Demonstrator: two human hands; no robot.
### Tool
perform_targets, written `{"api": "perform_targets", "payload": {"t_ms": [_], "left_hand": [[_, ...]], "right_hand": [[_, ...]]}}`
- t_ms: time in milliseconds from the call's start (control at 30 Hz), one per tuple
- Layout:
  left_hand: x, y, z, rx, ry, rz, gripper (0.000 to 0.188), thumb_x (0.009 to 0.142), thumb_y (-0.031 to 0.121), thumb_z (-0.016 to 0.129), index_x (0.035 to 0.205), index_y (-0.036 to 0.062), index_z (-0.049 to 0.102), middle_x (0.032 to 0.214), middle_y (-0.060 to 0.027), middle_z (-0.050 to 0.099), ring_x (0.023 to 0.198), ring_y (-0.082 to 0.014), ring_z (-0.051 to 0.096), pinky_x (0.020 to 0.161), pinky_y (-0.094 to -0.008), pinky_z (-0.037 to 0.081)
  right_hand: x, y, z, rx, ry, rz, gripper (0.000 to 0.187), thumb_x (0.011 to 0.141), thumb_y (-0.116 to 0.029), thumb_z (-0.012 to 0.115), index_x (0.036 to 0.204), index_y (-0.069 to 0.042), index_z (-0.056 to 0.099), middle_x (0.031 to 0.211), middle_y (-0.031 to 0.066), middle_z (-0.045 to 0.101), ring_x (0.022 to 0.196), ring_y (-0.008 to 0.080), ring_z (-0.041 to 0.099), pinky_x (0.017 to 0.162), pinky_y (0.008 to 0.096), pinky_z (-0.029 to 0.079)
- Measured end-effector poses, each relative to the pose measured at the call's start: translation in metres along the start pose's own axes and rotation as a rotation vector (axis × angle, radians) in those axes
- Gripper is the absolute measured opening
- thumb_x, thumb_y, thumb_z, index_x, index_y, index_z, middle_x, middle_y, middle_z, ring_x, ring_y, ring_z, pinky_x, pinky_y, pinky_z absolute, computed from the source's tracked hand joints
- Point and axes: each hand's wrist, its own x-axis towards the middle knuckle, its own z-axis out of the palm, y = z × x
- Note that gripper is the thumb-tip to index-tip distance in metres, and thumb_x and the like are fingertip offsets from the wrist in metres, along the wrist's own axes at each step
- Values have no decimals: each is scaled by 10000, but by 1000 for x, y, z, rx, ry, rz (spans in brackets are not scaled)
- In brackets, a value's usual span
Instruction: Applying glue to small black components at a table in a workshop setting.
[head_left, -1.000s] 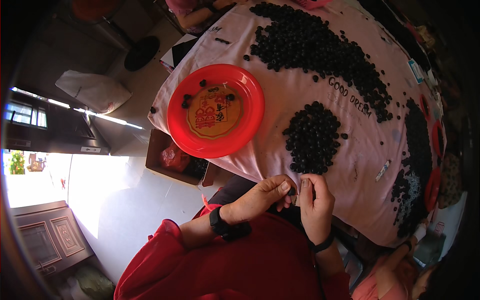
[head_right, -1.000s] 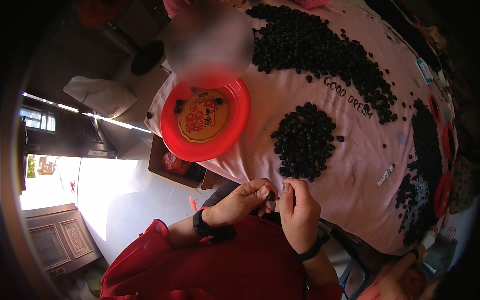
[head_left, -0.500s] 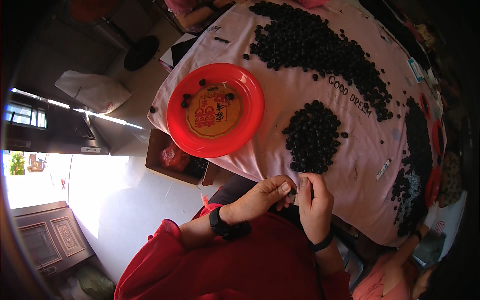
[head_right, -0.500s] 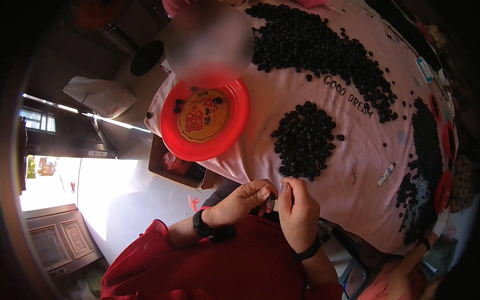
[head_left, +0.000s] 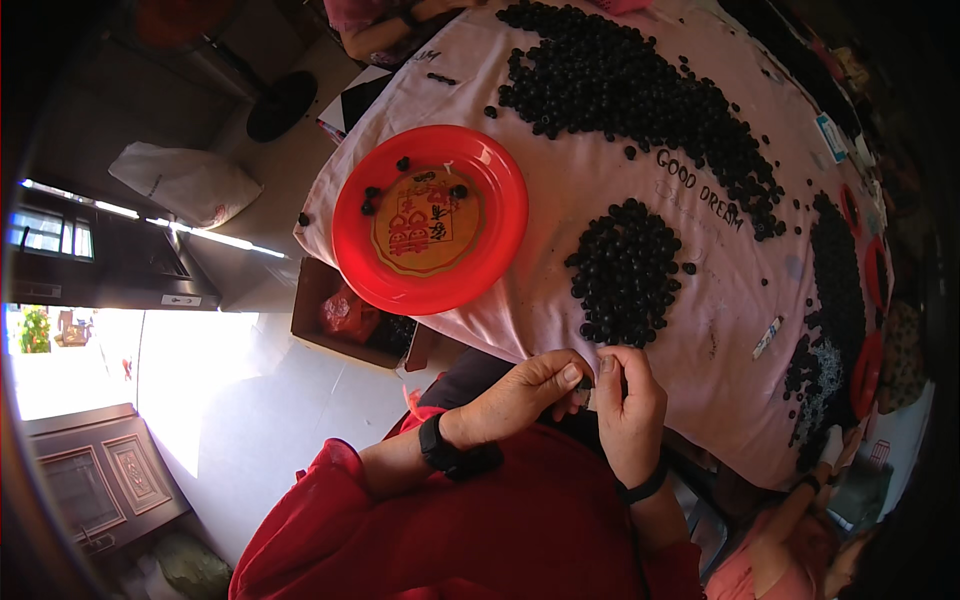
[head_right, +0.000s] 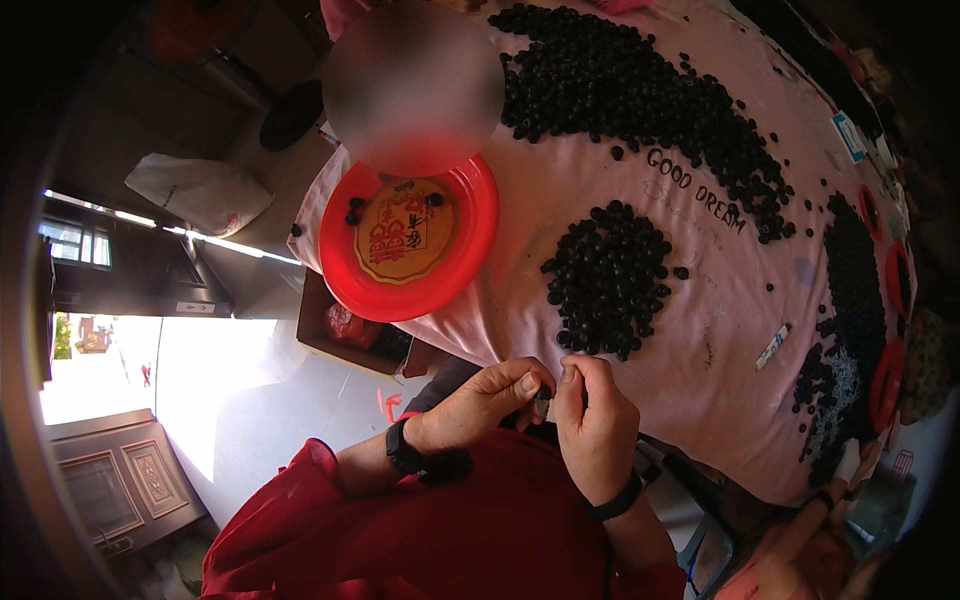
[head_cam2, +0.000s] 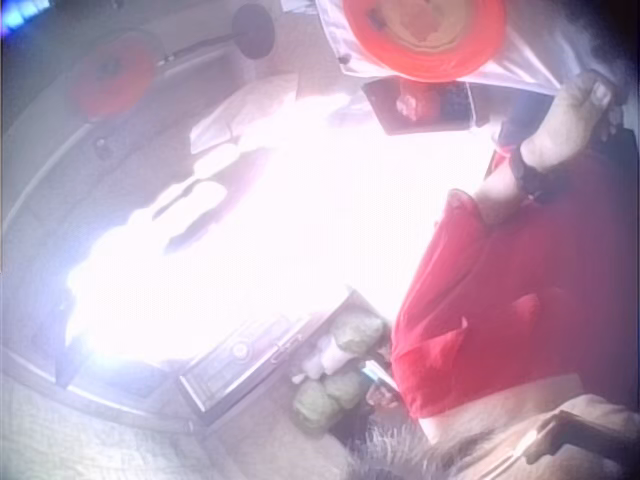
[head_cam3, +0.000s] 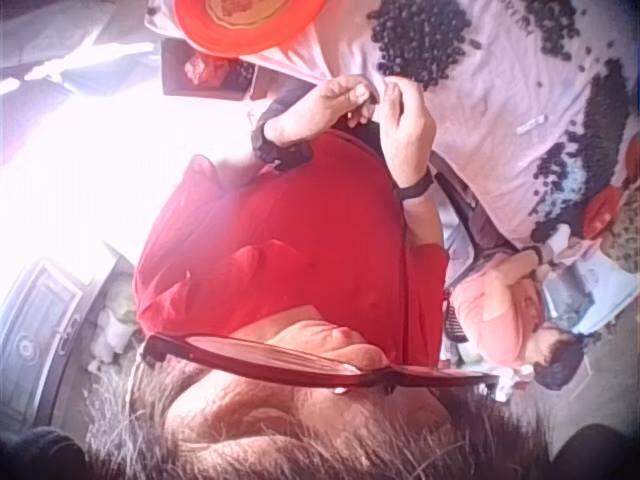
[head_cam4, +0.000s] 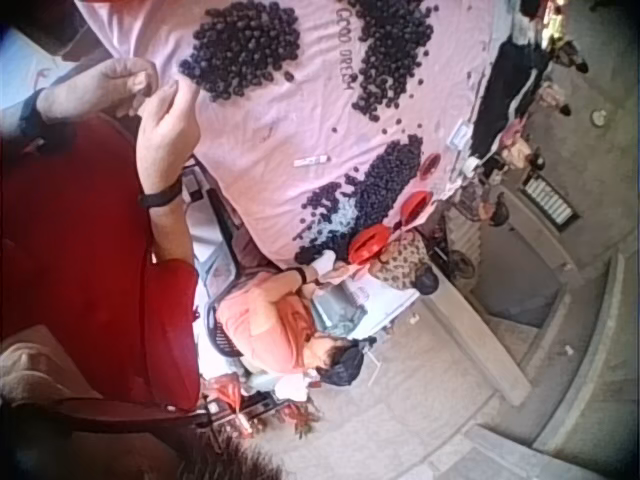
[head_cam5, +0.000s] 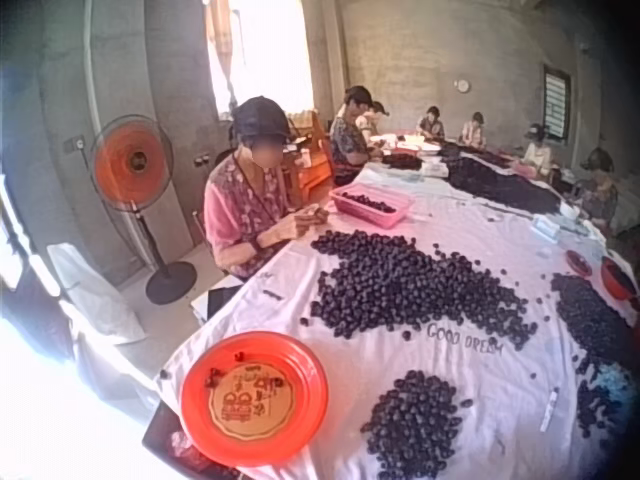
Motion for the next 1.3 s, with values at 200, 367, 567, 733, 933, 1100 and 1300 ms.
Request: {"api": "perform_targets", "payload": {"t_ms": [200,367,567,733,933,1100,1300], "left_hand": [[-1,1,0,-2,11,-15,311,1088,307,393,1127,62,582,867,10,552,786,-60,532,708,-228,477],[-1,1,-1,0,2,-1,306,1087,306,400,1129,66,585,884,19,554,803,-56,549,712,-226,481],[-2,-2,-2,17,4,-18,303,1084,318,409,1130,79,590,914,25,570,800,-48,551,704,-214,474],[-3,-1,0,-5,35,-49,325,1082,320,412,1138,61,601,918,4,604,805,-61,559,734,-233,480],[-3,20,-24,90,583,205,256,1051,230,511,1144,0,575,920,-42,595,786,-101,567,693,-239,479],[-10,44,-70,433,1088,385,239,989,188,598,1138,1,598,975,-63,622,802,-126,585,674,-271,486],[-12,55,-103,1035,1276,270,303,903,126,643,1197,54,624,1116,-147,577,956,-258,630,848,-356,514]], "right_hand": [[-1,1,0,10,2,14,76,955,-42,585,1013,-7,619,840,151,675,708,305,685,615,361,525],[0,2,1,15,-8,18,76,958,-46,580,1012,-8,617,840,153,670,704,302,680,615,362,521],[3,2,1,-16,48,-1,78,968,-46,572,1016,-12,623,823,142,667,684,281,671,609,358,515],[4,13,-8,40,139,4,123,1011,-64,524,1048,-10,628,806,105,661,667,182,644,587,303,495],[14,73,-32,-229,331,52,181,1031,-134,499,1086,5,601,950,175,640,841,340,636,767,402,506],[6,114,-50,-596,241,37,140,952,-67,554,1080,-25,592,1013,177,611,954,367,591,824,448,465],[2,124,-50,-785,273,59,228,888,-45,598,1116,-59,600,1070,154,591,1048,366,542,866,492,423]]}}
